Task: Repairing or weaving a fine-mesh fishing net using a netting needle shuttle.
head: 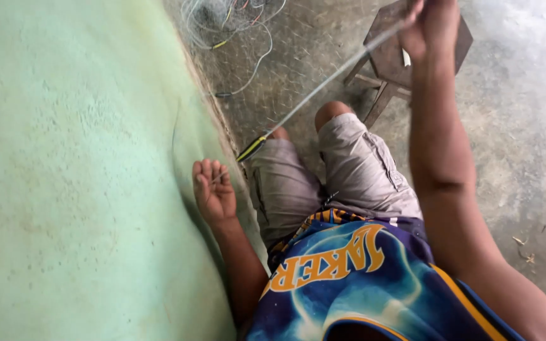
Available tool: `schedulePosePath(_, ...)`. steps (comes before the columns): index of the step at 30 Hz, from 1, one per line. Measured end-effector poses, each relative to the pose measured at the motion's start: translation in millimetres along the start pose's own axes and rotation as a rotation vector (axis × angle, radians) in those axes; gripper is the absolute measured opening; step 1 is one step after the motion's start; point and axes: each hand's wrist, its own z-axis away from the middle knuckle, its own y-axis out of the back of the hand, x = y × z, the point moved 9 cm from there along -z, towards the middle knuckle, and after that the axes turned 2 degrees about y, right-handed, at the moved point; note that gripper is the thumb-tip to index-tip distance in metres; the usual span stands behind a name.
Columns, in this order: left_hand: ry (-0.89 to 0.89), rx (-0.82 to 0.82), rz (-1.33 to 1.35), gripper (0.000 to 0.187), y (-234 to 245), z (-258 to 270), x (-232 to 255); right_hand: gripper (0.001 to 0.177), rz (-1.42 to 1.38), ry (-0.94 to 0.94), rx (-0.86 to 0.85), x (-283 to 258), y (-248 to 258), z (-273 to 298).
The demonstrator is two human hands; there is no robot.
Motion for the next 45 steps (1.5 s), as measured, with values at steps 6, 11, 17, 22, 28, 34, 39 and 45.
schedulePosePath(6,0.119,0.334,0.145,0.035,203.6,34.3,-92.9,0.044,0.244,-0.27,-0.019,24.7,76.8,120.2)
schedulePosePath(11,0.161,0.492,0.092,0.035,254.1,48.2,-112.3,0.034,0.248,-0.27,0.118,46.6,126.5,118.1)
schedulePosePath(17,0.104,0.619,0.008,0.041,263.9,61.8,-101.6,0.026,0.418,-0.207,0.438,55.8,164.5,106.4)
schedulePosePath(22,0.109,0.565,-0.008,0.038,230.5,68.8,-100.2,0.026,0.545,-0.176,0.563,54.1,194.3,96.0)
schedulePosePath(28,0.159,0.545,0.043,0.035,223.2,84.3,-116.9,0.027,0.549,-0.208,0.453,51.1,200.1,88.9)
schedulePosePath(34,0.199,0.536,0.005,0.036,215.7,88.8,-120.6,0.021,0.623,-0.187,0.517,45.8,213.4,80.0)
schedulePosePath(39,0.205,0.468,0.054,0.028,202.0,75.0,-119.0,0.024,0.654,-0.166,0.515,44.9,207.9,78.1)
schedulePosePath(45,0.23,0.581,0.239,0.027,266.6,79.4,-129.7,0.026,0.51,-0.096,0.403,54.9,203.3,76.5)
